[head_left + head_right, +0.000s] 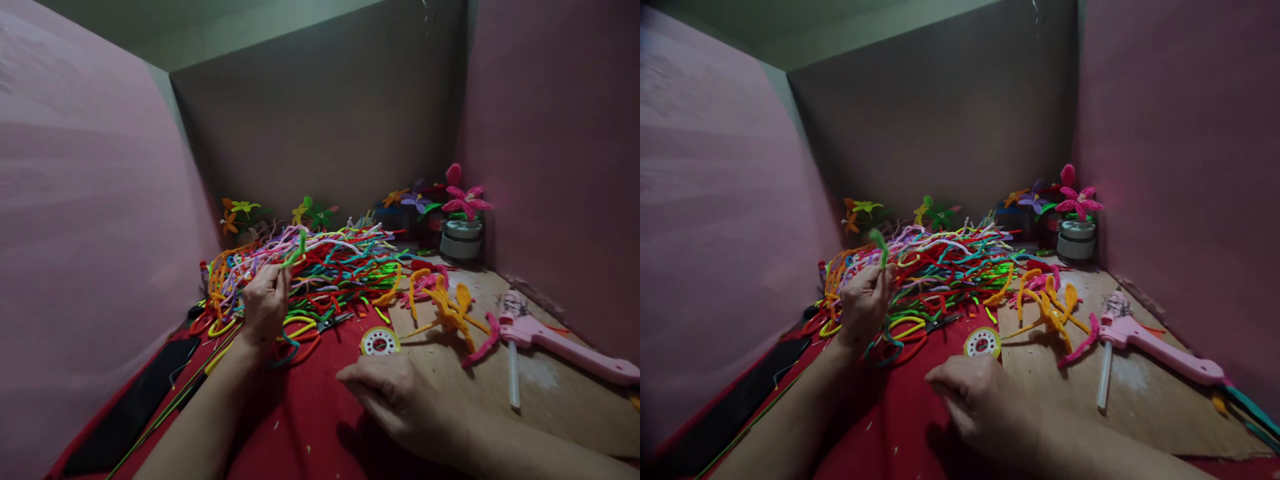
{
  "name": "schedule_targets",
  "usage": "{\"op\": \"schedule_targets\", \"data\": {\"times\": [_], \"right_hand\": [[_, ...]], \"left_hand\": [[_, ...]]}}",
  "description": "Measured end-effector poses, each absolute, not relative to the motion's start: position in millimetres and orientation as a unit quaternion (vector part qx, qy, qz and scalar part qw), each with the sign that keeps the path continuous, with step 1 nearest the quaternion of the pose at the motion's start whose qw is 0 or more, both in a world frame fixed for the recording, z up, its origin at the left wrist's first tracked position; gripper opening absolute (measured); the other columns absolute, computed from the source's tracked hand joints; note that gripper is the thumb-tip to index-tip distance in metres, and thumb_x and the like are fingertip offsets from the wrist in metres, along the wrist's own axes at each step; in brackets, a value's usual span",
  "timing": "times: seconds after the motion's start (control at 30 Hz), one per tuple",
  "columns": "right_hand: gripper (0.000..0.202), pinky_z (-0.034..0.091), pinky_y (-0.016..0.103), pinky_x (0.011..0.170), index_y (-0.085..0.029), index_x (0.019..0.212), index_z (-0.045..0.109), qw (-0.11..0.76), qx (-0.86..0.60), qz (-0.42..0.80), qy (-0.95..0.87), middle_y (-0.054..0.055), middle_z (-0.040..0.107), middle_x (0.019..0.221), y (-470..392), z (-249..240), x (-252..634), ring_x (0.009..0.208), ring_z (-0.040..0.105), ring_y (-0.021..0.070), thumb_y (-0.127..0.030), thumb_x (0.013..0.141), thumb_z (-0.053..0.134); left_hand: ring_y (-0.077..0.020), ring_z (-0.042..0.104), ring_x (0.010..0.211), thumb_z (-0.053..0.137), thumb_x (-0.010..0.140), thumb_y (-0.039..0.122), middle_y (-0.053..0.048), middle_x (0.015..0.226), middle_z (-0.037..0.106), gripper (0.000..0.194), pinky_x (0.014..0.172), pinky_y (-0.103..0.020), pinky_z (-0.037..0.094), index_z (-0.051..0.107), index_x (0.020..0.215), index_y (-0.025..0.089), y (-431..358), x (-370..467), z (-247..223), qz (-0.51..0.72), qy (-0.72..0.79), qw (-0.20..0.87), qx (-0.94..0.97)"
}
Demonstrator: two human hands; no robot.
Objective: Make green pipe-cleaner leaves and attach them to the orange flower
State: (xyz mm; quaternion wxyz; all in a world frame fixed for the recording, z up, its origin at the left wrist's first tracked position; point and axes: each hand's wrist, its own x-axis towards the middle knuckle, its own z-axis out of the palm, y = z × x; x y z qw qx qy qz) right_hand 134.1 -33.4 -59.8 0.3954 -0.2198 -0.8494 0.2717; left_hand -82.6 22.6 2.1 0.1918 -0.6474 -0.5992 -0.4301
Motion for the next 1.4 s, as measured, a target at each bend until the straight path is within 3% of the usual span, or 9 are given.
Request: {"op": "schedule_targets", "data": {"times": [0.23, 0.4, 0.5, 0.6, 0.8, 0.9, 1.07, 1.23, 1.4], "right_hand": [[0.035, 0.039, 0.019, 0.046, -0.017, 0.114, 0.054, 0.411, -0.312, 0.546, -0.661, -0.002, 0.055, 0.062, -25.0, -47.1, 133.0, 0.047, 0.048, 0.0070, -0.034, 0.084, 0.047], [0.033, 0.037, 0.017, 0.039, -0.017, 0.098, 0.052, 0.459, -0.292, 0.661, -0.517, -0.001, 0.057, 0.070, -16.3, -42.3, 131.7, 0.042, 0.049, 0.0055, -0.044, 0.078, 0.054], [0.036, 0.039, 0.020, 0.038, -0.018, 0.101, 0.053, 0.486, -0.272, 0.706, -0.437, 0.000, 0.060, 0.071, -8.8, -43.1, 132.4, 0.042, 0.050, 0.0075, -0.045, 0.077, 0.055], [0.032, 0.041, 0.020, 0.044, -0.016, 0.095, 0.060, 0.504, -0.256, 0.718, -0.407, 0.000, 0.061, 0.061, -1.0, -44.4, 133.7, 0.045, 0.051, 0.0086, -0.043, 0.076, 0.057], [0.018, 0.045, 0.029, 0.076, -0.017, 0.071, 0.064, 0.571, -0.154, 0.705, -0.392, 0.002, 0.066, 0.069, 4.6, -38.9, 137.2, 0.073, 0.061, 0.0143, -0.035, 0.073, 0.063], [0.019, 0.045, 0.029, 0.069, -0.018, 0.072, 0.063, 0.566, -0.150, 0.712, -0.386, -0.001, 0.060, 0.057, 6.1, -37.7, 140.0, 0.064, 0.060, 0.0137, -0.036, 0.075, 0.062], [0.020, 0.042, 0.023, 0.055, -0.017, 0.071, 0.060, 0.591, -0.184, 0.700, -0.357, -0.004, 0.050, 0.049, 7.4, -32.2, 143.4, 0.053, 0.053, 0.0101, -0.036, 0.072, 0.065], [0.017, 0.033, 0.019, 0.039, -0.018, 0.075, 0.057, 0.585, -0.188, 0.705, -0.354, -0.010, 0.034, 0.038, 3.7, -23.8, 147.8, 0.032, 0.031, 0.0040, -0.035, 0.074, 0.063], [0.019, 0.015, 0.015, 0.031, -0.019, 0.078, 0.054, 0.526, -0.180, 0.761, -0.335, -0.011, 0.029, 0.037, 5.3, -32.8, 147.5, 0.031, 0.014, 0.0024, -0.037, 0.076, 0.060]], "left_hand": [[-0.0114, 0.055, 0.069, 0.039, 0.087, 0.026, -0.003, 0.077, 0.059, 0.023, 0.066, -0.022, 0.040, 0.057, 0.076, 0.018, 10.3, -61.6, -9.3, -0.312, -0.507, 0.252, -0.763], [-0.0129, 0.055, 0.068, 0.043, 0.085, 0.024, -0.004, 0.073, 0.060, 0.021, 0.065, -0.024, 0.040, 0.057, 0.071, 0.017, 8.3, -48.8, -19.3, -0.268, -0.448, 0.281, -0.805], [-0.0142, 0.054, 0.070, 0.044, 0.084, 0.023, -0.005, 0.074, 0.060, 0.018, 0.065, -0.027, 0.041, 0.058, 0.073, 0.017, 8.5, -46.1, -22.3, -0.242, -0.398, 0.291, -0.836], [-0.0153, 0.053, 0.071, 0.041, 0.085, 0.020, -0.006, 0.077, 0.060, 0.018, 0.065, -0.029, 0.042, 0.058, 0.080, 0.017, 8.1, -42.4, -24.3, -0.198, -0.357, 0.291, -0.865], [-0.0192, 0.053, 0.087, 0.041, 0.085, 0.017, -0.011, 0.098, 0.060, 0.020, 0.079, -0.033, 0.043, 0.056, 0.097, 0.013, 11.2, -42.4, -23.8, -0.191, -0.339, 0.300, -0.871], [-0.0186, 0.054, 0.084, 0.039, 0.085, 0.016, -0.010, 0.093, 0.062, 0.021, 0.077, -0.032, 0.043, 0.056, 0.098, 0.015, 12.2, -49.7, -20.7, -0.190, -0.378, 0.309, -0.852], [-0.0139, 0.054, 0.061, 0.040, 0.082, 0.012, -0.002, 0.070, 0.061, 0.021, 0.054, -0.024, 0.036, 0.059, 0.088, 0.020, 10.2, -58.8, -13.9, -0.121, -0.475, 0.264, -0.831], [-0.0138, 0.058, 0.067, 0.042, 0.083, 0.025, -0.003, 0.073, 0.064, 0.019, 0.058, -0.022, 0.037, 0.060, 0.079, 0.020, 24.5, -80.3, -12.5, -0.237, -0.635, 0.156, -0.719], [-0.0123, 0.060, 0.068, 0.045, 0.082, 0.029, -0.001, 0.076, 0.067, 0.019, 0.064, -0.021, 0.043, 0.062, 0.081, 0.021, 40.5, -96.6, -20.9, -0.263, -0.636, 0.104, -0.718]]}}
